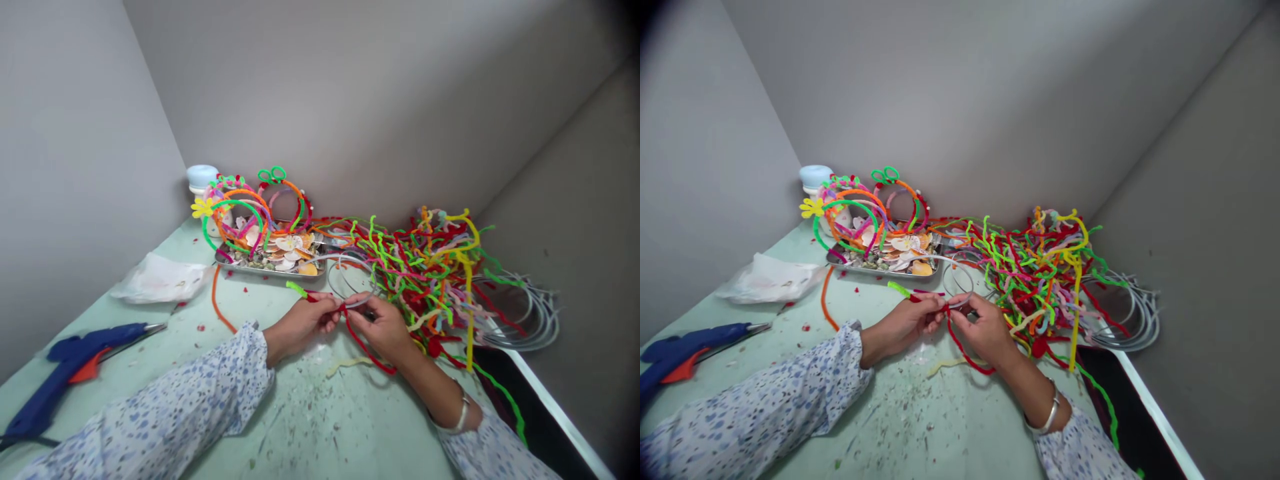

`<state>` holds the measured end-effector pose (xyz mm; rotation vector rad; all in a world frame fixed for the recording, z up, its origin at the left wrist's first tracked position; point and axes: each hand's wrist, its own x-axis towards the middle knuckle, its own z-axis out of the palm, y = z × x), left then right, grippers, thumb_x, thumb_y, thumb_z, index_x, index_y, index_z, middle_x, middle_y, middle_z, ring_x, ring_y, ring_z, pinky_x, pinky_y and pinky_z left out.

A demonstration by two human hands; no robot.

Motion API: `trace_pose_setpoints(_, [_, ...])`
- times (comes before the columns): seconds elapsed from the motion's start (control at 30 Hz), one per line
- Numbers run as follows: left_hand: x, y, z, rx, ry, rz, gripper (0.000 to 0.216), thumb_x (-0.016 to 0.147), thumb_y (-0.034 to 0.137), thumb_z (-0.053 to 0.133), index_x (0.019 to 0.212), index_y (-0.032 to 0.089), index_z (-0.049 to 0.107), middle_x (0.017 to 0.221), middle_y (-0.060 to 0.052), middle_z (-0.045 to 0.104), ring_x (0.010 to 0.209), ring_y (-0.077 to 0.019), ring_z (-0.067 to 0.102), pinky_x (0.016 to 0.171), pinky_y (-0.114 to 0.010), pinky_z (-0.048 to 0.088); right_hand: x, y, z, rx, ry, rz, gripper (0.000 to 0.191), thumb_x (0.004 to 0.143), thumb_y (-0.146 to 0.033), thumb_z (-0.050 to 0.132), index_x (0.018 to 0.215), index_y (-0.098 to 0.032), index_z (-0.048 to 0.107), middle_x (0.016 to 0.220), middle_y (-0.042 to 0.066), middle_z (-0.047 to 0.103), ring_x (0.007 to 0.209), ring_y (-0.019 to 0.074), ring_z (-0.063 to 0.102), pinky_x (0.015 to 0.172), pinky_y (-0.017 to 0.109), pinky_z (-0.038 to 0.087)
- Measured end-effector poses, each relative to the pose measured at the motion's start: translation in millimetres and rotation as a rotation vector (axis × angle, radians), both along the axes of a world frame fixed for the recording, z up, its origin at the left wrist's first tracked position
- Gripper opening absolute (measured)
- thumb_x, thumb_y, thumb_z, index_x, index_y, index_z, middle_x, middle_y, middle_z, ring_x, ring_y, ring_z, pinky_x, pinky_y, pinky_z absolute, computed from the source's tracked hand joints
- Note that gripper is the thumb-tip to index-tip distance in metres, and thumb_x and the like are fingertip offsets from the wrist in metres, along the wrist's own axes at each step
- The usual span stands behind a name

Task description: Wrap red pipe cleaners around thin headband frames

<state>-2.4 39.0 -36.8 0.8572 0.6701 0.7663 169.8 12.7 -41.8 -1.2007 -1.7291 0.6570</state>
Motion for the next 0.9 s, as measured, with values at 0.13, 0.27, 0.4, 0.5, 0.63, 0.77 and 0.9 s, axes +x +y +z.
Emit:
trace_pose_setpoints(0.13, [-0.6,-0.1,0.4,0.019,0.035,-0.015,0.019,0.075,0.029,0.067,0.070,0.013,0.057,0.058,0.003,0.055,0.047,-0.0048,0.046,0.049,-0.019,0.033,0.0,-0.9,1.9,0.010,-0.002,-0.014,0.010,0.079,-0.020,0.061,0.088,-0.019,0.065,0.081,0.003,0.071,0.070,0.0169,0.065,0.068,0.029,0.052])
trace_pose_setpoints(0.27, [-0.3,0.7,-1.1,0.030,0.043,0.000,0.020,0.074,0.029,0.068,0.069,0.013,0.057,0.058,0.003,0.055,0.047,-0.0048,0.045,0.048,-0.020,0.032,0.7,-1.3,2.8,0.005,0.005,-0.013,0.010,0.079,-0.020,0.062,0.088,-0.019,0.065,0.081,0.003,0.071,0.070,0.0166,0.065,0.068,0.028,0.052])
trace_pose_setpoints(0.4, [0.0,1.3,-3.1,0.012,0.028,0.016,0.021,0.074,0.030,0.069,0.069,0.014,0.057,0.057,0.004,0.054,0.047,-0.0048,0.045,0.047,-0.019,0.032,1.7,-0.4,2.0,0.013,-0.001,-0.010,0.009,0.078,-0.021,0.063,0.087,-0.020,0.066,0.082,0.003,0.071,0.070,0.0168,0.065,0.068,0.028,0.051])
trace_pose_setpoints(0.5, [-0.1,1.4,-4.2,0.023,0.032,0.014,0.023,0.075,0.031,0.069,0.068,0.014,0.056,0.057,0.003,0.054,0.046,-0.0048,0.045,0.047,-0.020,0.032,2.5,0.7,0.6,0.029,-0.006,-0.010,0.009,0.078,-0.021,0.063,0.086,-0.020,0.067,0.081,0.003,0.072,0.071,0.0173,0.066,0.068,0.029,0.051])
trace_pose_setpoints(0.63, [0.1,1.5,-5.4,0.057,0.048,0.007,0.025,0.076,0.033,0.068,0.067,0.014,0.056,0.057,0.003,0.054,0.046,-0.0050,0.045,0.047,-0.020,0.031,3.5,0.8,-1.4,0.025,-0.020,-0.010,0.008,0.079,-0.024,0.064,0.085,-0.019,0.067,0.081,0.004,0.072,0.074,0.0183,0.066,0.070,0.029,0.051])
trace_pose_setpoints(0.77, [1.1,0.3,-3.7,0.061,0.050,0.032,0.025,0.075,0.034,0.069,0.067,0.014,0.056,0.058,0.003,0.054,0.047,-0.0049,0.045,0.047,-0.020,0.031,3.8,0.5,-3.4,0.006,-0.018,-0.021,0.007,0.079,-0.023,0.064,0.084,-0.019,0.067,0.079,0.004,0.071,0.072,0.0181,0.065,0.069,0.029,0.051])
trace_pose_setpoints(0.9, [2.3,-2.0,0.3,0.052,0.070,0.048,0.023,0.073,0.032,0.069,0.067,0.014,0.055,0.057,0.004,0.053,0.047,-0.0046,0.044,0.047,-0.019,0.031,3.7,1.3,-5.3,-0.028,0.009,-0.032,0.008,0.078,-0.024,0.065,0.083,-0.019,0.068,0.078,0.004,0.071,0.070,0.0180,0.065,0.067,0.028,0.050])
